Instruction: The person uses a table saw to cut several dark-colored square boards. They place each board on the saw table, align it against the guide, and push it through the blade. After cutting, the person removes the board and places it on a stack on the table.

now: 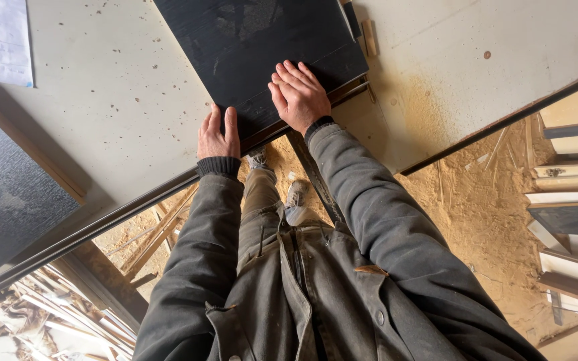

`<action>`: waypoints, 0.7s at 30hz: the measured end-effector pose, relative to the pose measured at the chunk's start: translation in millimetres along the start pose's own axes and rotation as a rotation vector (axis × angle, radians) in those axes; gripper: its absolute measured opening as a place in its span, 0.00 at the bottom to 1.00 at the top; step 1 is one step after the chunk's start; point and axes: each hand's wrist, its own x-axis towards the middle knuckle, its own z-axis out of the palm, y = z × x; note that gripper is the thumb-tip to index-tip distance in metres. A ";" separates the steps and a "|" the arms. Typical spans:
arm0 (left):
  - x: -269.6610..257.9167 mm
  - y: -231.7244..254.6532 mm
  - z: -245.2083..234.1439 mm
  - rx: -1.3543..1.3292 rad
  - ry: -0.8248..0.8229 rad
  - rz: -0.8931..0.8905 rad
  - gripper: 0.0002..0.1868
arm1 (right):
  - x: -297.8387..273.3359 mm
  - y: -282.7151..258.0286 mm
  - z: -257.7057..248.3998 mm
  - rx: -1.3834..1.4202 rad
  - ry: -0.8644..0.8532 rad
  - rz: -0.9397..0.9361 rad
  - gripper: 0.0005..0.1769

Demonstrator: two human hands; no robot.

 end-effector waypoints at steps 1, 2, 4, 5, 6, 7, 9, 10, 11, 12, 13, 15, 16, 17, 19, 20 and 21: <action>-0.1 -1.3 0.6 0.000 0.002 -0.003 0.41 | -1.1 -0.1 0.6 0.002 -0.002 -0.002 0.15; -0.1 -2.8 1.2 0.023 0.001 -0.003 0.42 | -2.2 -0.2 1.4 0.001 -0.003 0.002 0.15; 0.9 -3.8 2.7 0.045 0.000 -0.002 0.42 | -4.0 1.9 4.0 -0.001 -0.004 0.004 0.15; 0.6 -3.3 2.0 0.040 -0.001 -0.001 0.42 | -4.6 2.6 5.1 -0.004 -0.004 0.004 0.15; 0.2 -2.7 1.4 0.036 -0.001 0.001 0.43 | -5.3 3.3 5.9 -0.007 -0.003 0.005 0.15; 0.6 -2.2 1.3 0.036 0.001 0.001 0.43 | -4.8 3.2 5.8 -0.007 -0.002 0.003 0.15; -0.2 -1.5 0.9 0.039 0.000 0.000 0.43 | -5.3 2.1 4.6 -0.002 -0.016 0.019 0.15; -1.1 -1.7 1.0 0.038 -0.001 -0.001 0.43 | -6.0 1.9 4.1 -0.002 -0.018 0.019 0.15; -0.6 -2.0 1.3 0.040 0.000 0.000 0.43 | -5.6 2.2 4.6 -0.004 -0.006 0.009 0.15; -0.1 -2.5 1.6 0.042 0.001 0.001 0.43 | -5.2 2.5 5.2 -0.007 0.005 -0.001 0.16; 0.6 -2.7 1.6 0.041 0.003 0.001 0.43 | -4.8 2.6 5.6 -0.006 0.006 -0.003 0.16; 0.0 -3.8 2.4 0.041 0.013 0.013 0.42 | -6.7 2.5 5.9 -0.001 0.004 0.012 0.15; -2.0 -3.8 2.8 0.041 0.011 0.011 0.42 | -8.5 2.6 6.2 -0.001 0.002 0.013 0.15; -1.3 -3.0 2.6 0.039 0.014 0.007 0.42 | -7.1 3.3 7.2 -0.003 0.013 0.004 0.15; -1.5 -3.2 1.5 0.038 0.016 0.004 0.42 | -6.4 3.1 8.0 -0.004 0.023 -0.005 0.15; -2.4 -4.2 1.0 0.034 0.026 0.014 0.42 | -7.2 2.4 7.9 -0.013 0.016 -0.006 0.15; -1.8 -3.7 2.2 0.027 0.033 0.028 0.42 | -7.6 4.0 6.9 -0.026 0.010 -0.005 0.15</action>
